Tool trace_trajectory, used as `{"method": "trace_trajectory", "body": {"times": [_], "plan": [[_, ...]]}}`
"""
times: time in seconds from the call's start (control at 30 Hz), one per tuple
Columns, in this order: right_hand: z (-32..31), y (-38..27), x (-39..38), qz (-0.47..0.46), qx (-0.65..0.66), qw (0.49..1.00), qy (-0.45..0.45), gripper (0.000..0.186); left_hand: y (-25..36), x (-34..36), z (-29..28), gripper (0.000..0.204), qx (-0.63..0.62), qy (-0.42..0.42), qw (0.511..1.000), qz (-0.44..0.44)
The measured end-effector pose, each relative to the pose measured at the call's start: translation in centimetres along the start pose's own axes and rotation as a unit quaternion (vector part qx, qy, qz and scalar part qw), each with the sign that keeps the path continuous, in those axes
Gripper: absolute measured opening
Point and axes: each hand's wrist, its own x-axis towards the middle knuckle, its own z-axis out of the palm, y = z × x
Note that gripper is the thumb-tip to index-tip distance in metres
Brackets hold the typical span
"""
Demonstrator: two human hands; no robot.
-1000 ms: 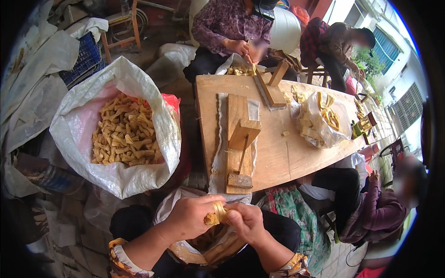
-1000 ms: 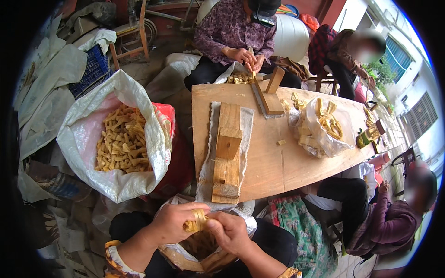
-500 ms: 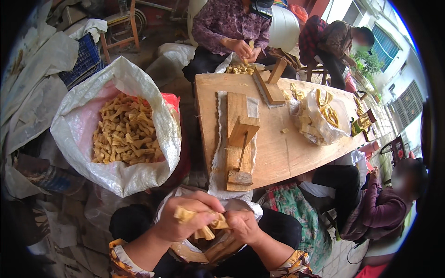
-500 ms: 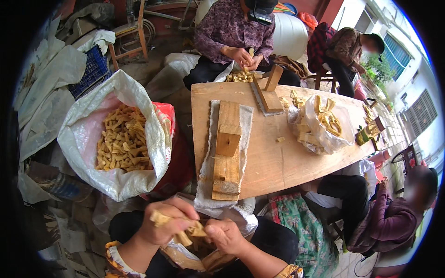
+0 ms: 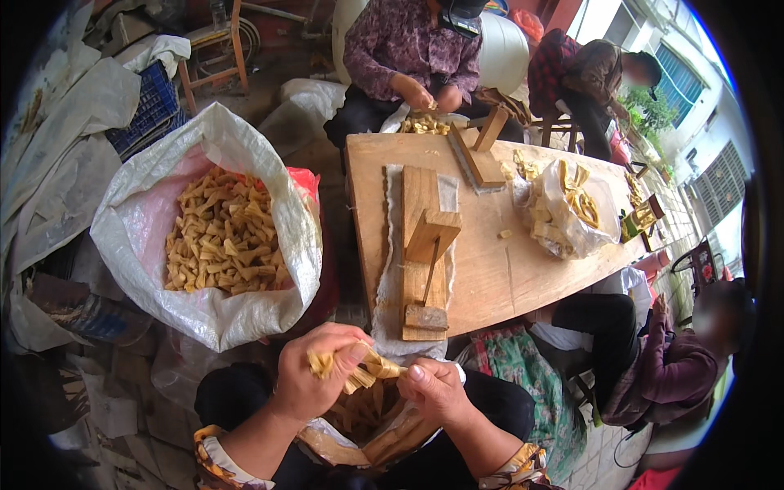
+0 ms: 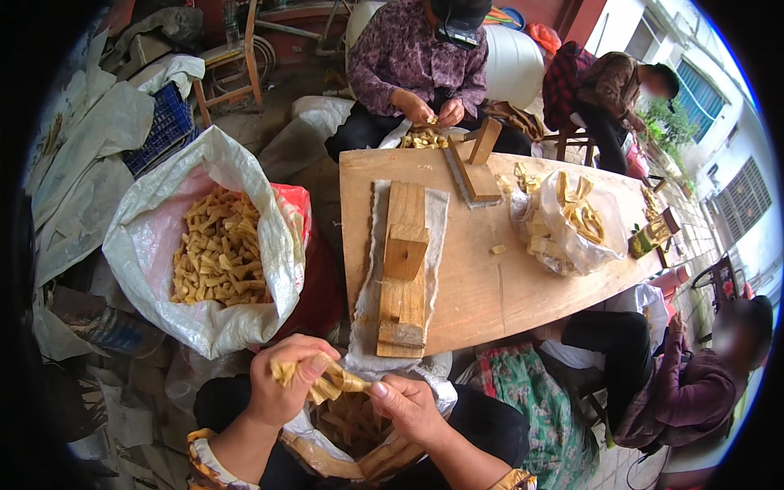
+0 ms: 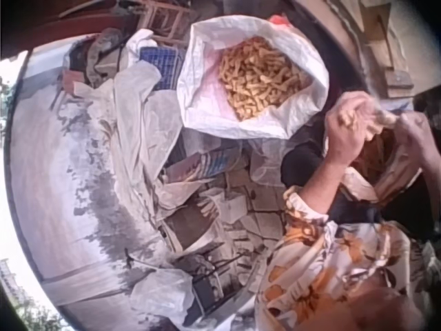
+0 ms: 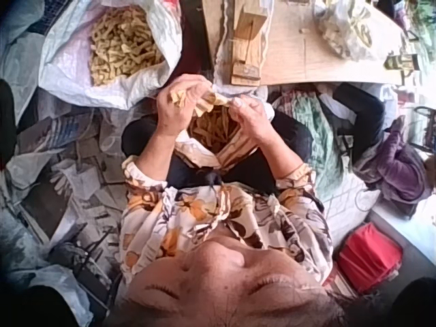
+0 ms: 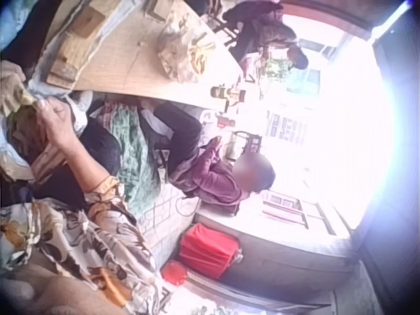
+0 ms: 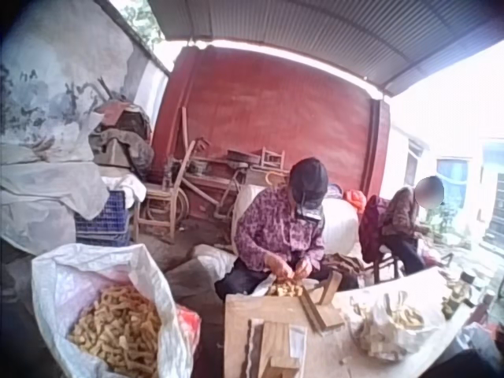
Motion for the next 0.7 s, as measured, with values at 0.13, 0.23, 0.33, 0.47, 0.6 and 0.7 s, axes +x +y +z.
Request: {"method": "trace_trajectory", "body": {"times": [0.13,0.23,0.33,0.47,0.6,0.7], "plan": [[0.3,-0.2,0.3,0.003,-0.056,0.998,0.039,0.038,-0.6,-0.7,-0.3,0.027,-0.246,-0.103,0.916,-0.299],[0.9,-0.4,0.1,-0.005,-0.255,0.966,0.045,0.038,-1.0,-1.1,0.5,0.029,-0.343,-0.098,0.858,-0.369],[0.4,0.1,0.0,0.009,-0.223,0.974,0.033,0.036,-1.3,-1.5,0.9,0.018,-0.368,-0.075,0.855,-0.359],[0.6,-0.9,-0.5,0.026,-0.149,0.988,0.021,0.033,-0.9,-1.5,1.1,0.010,-0.347,-0.025,0.881,-0.322],[0.7,-1.6,-0.3,0.001,-0.210,0.975,0.077,0.030,-1.3,-1.0,1.0,0.013,-0.241,-0.033,0.926,-0.288],[0.5,-1.9,-0.4,-0.055,-0.212,0.973,0.074,0.026,-0.3,-0.8,1.0,0.021,-0.123,-0.086,0.971,-0.188]]}}
